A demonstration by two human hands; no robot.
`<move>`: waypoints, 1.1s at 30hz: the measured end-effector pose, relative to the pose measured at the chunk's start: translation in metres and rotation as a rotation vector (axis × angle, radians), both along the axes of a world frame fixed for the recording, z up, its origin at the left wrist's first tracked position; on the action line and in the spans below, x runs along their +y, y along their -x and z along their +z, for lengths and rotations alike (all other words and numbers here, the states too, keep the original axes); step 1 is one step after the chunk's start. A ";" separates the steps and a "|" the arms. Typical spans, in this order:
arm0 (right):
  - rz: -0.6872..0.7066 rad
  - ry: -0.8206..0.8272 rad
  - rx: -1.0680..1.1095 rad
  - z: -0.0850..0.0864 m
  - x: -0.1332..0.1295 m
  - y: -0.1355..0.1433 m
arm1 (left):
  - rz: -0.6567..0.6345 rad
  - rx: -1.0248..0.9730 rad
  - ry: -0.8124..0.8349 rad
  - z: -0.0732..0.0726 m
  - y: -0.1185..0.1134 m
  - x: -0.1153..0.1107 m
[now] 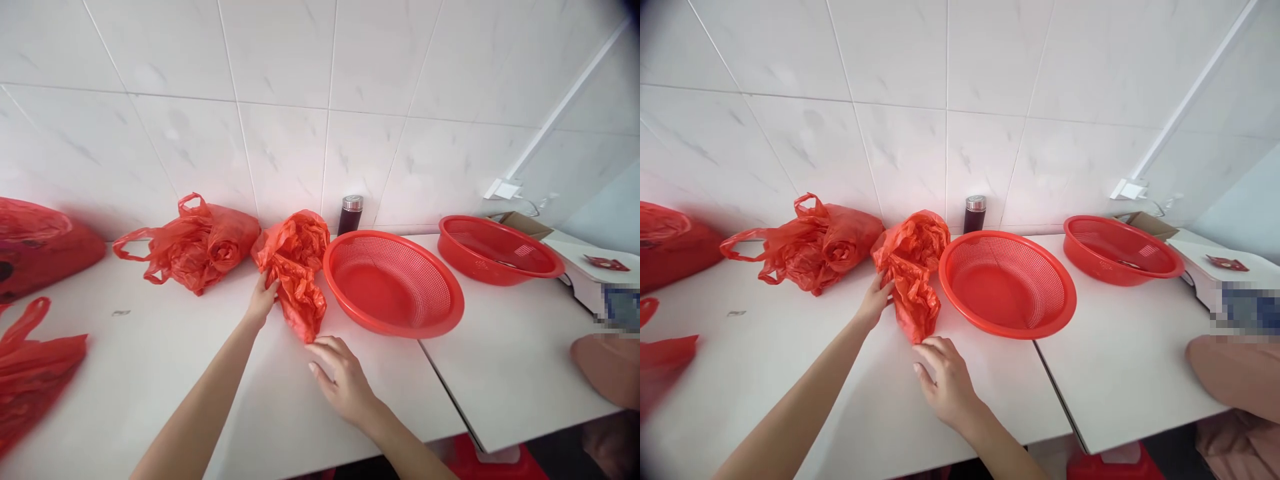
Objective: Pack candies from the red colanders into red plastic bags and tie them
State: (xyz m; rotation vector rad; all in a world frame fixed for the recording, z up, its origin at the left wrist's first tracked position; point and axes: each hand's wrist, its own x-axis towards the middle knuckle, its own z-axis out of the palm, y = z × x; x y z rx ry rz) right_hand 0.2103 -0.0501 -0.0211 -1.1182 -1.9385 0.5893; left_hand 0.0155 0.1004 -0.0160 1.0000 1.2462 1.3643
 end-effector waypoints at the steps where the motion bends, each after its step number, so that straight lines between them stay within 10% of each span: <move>1: -0.028 0.007 0.036 -0.001 -0.001 -0.005 | 0.030 0.004 0.008 0.004 0.005 0.006; 6: -0.105 0.068 0.123 -0.002 0.000 -0.018 | 0.053 0.006 0.033 0.023 0.022 -0.007; 17: -0.040 0.252 0.036 0.003 0.021 -0.001 | -0.244 0.129 0.184 0.013 0.066 -0.154; 23: -0.149 0.156 -0.020 -0.006 0.020 -0.015 | -0.042 0.381 0.242 0.000 0.102 -0.208; 28: -0.166 -0.153 -0.032 0.009 0.019 0.016 | -0.116 0.599 0.074 0.007 0.081 -0.223; 33: -0.040 0.020 -0.257 0.004 0.022 0.033 | -0.621 0.522 -0.023 0.035 0.024 -0.232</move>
